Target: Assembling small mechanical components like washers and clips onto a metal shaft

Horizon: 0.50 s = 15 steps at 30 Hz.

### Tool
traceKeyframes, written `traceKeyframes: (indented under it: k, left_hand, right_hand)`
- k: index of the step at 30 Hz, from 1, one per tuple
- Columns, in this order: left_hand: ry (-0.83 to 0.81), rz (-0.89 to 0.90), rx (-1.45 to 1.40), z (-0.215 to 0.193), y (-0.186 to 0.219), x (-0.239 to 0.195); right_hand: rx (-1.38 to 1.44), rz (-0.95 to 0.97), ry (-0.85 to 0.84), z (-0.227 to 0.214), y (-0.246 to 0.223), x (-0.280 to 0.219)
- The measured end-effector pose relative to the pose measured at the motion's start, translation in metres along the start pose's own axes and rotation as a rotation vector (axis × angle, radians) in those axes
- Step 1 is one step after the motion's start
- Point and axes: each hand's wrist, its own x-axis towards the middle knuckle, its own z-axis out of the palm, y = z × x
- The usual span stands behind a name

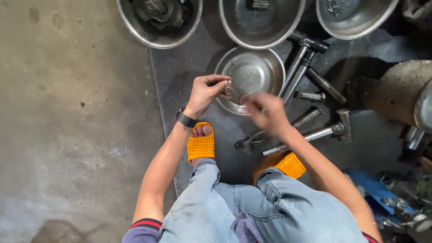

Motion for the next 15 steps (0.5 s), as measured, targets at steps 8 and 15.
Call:
traceKeyframes:
  k: [8, 15]
  left_hand:
    - [-0.008, -0.019, -0.057, 0.001, -0.022, 0.013]
    - [-0.029, 0.019, -0.058, 0.011, -0.021, 0.008]
  right_hand:
    - [-0.871, -0.218, -0.618, 0.013, 0.044, -0.123]
    - [-0.223, 0.492, -0.519, -0.021, -0.015, -0.065]
